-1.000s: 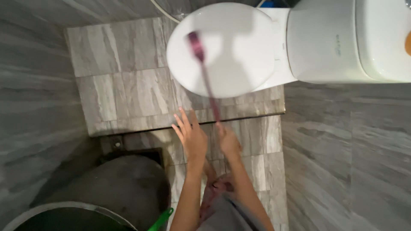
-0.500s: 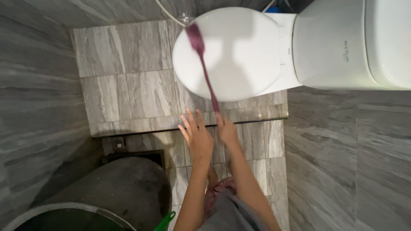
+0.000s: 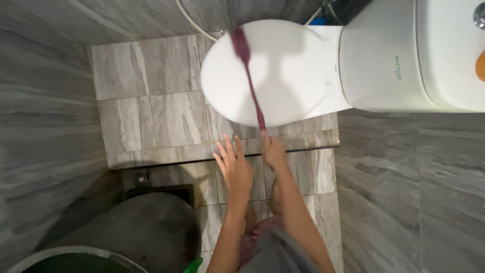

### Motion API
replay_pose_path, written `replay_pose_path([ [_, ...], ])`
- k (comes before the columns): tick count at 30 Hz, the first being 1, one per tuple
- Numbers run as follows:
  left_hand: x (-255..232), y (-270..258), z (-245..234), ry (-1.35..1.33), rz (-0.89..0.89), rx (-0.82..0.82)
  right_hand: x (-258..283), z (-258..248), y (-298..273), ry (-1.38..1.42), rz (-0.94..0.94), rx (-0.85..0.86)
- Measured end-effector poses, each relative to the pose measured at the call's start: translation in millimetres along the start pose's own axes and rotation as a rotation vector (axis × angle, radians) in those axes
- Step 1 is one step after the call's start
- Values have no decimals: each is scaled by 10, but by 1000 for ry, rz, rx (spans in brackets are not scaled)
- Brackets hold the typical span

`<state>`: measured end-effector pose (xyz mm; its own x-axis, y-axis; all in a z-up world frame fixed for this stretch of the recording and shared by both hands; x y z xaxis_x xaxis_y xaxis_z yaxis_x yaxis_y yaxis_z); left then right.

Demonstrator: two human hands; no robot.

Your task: The person scrubs the exterior and interior of a toilet using a long-handled brush, pours cleaning liquid from a bottle onto the toilet, and rinses the area by scooping water from a basin with a plastic dipper.

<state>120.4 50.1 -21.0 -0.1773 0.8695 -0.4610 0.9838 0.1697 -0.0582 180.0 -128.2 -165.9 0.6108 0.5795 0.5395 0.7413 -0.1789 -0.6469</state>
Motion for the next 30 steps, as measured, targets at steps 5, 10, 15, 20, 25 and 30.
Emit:
replay_pose_path([
  [5,-144,-75,73,-1,16,-7,-146,-66,25,98,69,95],
  [10,-373,47,38,3,53,-31,-764,-84,-458,-112,4,12],
  [15,-492,216,42,-17,20,46,-64,-279,444,-35,-191,-63],
  [20,-613,299,95,-8,-37,146,-413,-241,262,-91,-49,10],
  [25,-815,339,185,-16,-33,135,-1066,-590,-584,-148,22,51],
  [30,-1052,427,331,1,-3,136,-450,-1160,250,-164,-37,-39],
])
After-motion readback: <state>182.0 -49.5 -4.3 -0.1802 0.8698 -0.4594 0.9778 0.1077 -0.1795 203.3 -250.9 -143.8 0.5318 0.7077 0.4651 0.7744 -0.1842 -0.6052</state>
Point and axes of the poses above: each hand's wrist, its own y-axis towards the middle knuckle, its own z-axis out of the palm, x = y × z, the point moved 8 cm from there along y, towards the middle knuckle, and after that the axes turned 6 degrees about z, right-handed, at the moved point
